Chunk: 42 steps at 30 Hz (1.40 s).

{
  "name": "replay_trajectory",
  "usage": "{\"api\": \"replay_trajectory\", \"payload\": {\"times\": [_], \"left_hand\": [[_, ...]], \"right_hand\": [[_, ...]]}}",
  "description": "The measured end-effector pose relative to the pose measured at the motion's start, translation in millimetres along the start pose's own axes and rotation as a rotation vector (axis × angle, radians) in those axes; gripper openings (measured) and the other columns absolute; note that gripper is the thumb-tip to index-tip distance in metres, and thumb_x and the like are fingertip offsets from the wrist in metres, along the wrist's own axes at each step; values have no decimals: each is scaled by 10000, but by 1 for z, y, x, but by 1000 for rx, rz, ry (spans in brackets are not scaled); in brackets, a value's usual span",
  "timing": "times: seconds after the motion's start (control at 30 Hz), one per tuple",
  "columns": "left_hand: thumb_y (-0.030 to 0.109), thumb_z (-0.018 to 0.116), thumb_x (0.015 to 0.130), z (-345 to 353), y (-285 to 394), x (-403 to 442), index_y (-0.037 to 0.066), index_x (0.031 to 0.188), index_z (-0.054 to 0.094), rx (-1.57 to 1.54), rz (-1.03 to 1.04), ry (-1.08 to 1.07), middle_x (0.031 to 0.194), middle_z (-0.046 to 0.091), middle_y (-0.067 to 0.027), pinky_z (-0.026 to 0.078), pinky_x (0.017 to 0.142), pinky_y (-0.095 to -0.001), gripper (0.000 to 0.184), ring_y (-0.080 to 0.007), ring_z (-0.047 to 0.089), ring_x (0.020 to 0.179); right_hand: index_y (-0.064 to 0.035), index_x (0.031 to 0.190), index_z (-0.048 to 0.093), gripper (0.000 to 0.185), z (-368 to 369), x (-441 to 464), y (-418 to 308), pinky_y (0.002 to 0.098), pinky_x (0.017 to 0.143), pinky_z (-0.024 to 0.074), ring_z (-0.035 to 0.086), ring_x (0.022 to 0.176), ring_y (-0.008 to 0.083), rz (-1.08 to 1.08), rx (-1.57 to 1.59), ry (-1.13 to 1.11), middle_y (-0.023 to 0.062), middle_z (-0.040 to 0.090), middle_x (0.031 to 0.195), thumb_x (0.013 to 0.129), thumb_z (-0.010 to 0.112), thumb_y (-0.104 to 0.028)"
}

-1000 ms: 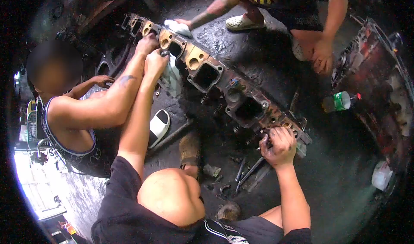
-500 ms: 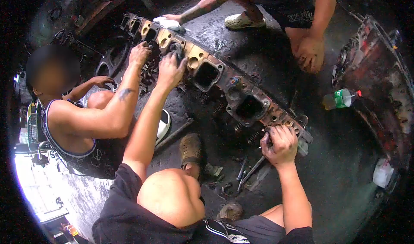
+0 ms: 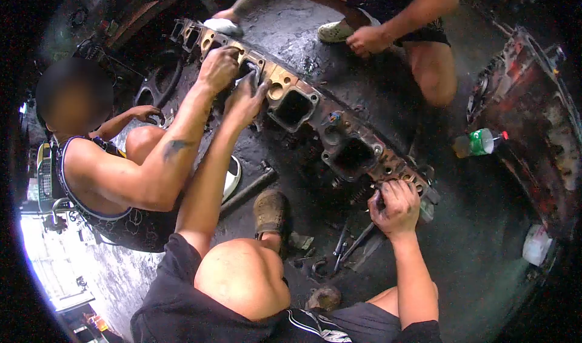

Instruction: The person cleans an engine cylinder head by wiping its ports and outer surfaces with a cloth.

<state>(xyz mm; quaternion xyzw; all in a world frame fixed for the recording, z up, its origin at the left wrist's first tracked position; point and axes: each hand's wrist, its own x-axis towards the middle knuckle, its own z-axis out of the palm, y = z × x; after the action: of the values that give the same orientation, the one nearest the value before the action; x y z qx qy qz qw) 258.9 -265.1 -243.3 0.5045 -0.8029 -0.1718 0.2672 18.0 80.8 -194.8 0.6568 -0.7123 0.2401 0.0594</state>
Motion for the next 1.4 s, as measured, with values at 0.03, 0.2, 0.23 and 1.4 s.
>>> {"api": "replay_trajectory", "payload": {"times": [0.03, 0.2, 0.23, 1.4], "left_hand": [[597, 544, 946, 10, -11, 11, -30, 1329, 542, -180, 49, -68, 1236, 634, -279, 498, 933, -415, 735, -378, 634, 1136], [806, 407, 879, 11, -19, 44, -89, 1346, 530, -161, -230, -359, 1314, 584, -309, 411, 1074, -425, 1017, -409, 548, 1272], [826, 382, 871, 8, -16, 48, -97, 1321, 552, -129, -221, -378, 1289, 601, -309, 412, 1071, -427, 1040, -408, 559, 1261], [826, 360, 883, 16, -25, 58, -148, 1171, 598, -122, -163, -369, 1035, 667, -325, 494, 916, -457, 1043, -420, 664, 1013]], "right_hand": [[-18, 822, 623, 167, 0, 0, -1, 416, 758, 477, 624, 794, 313, -3, 2, 4, 138, 648, 819, 719, 677, -138], [-20, 831, 620, 172, -2, 2, -2, 421, 764, 477, 624, 802, 316, -15, -21, -16, 139, 648, 825, 728, 677, -145], [-19, 831, 620, 173, -2, 2, -2, 423, 767, 478, 624, 803, 317, -16, -24, -12, 140, 648, 825, 728, 676, -146], [-32, 845, 649, 171, -5, 7, -5, 423, 746, 465, 616, 777, 292, -28, -41, -55, 112, 649, 806, 706, 677, -128]]}}
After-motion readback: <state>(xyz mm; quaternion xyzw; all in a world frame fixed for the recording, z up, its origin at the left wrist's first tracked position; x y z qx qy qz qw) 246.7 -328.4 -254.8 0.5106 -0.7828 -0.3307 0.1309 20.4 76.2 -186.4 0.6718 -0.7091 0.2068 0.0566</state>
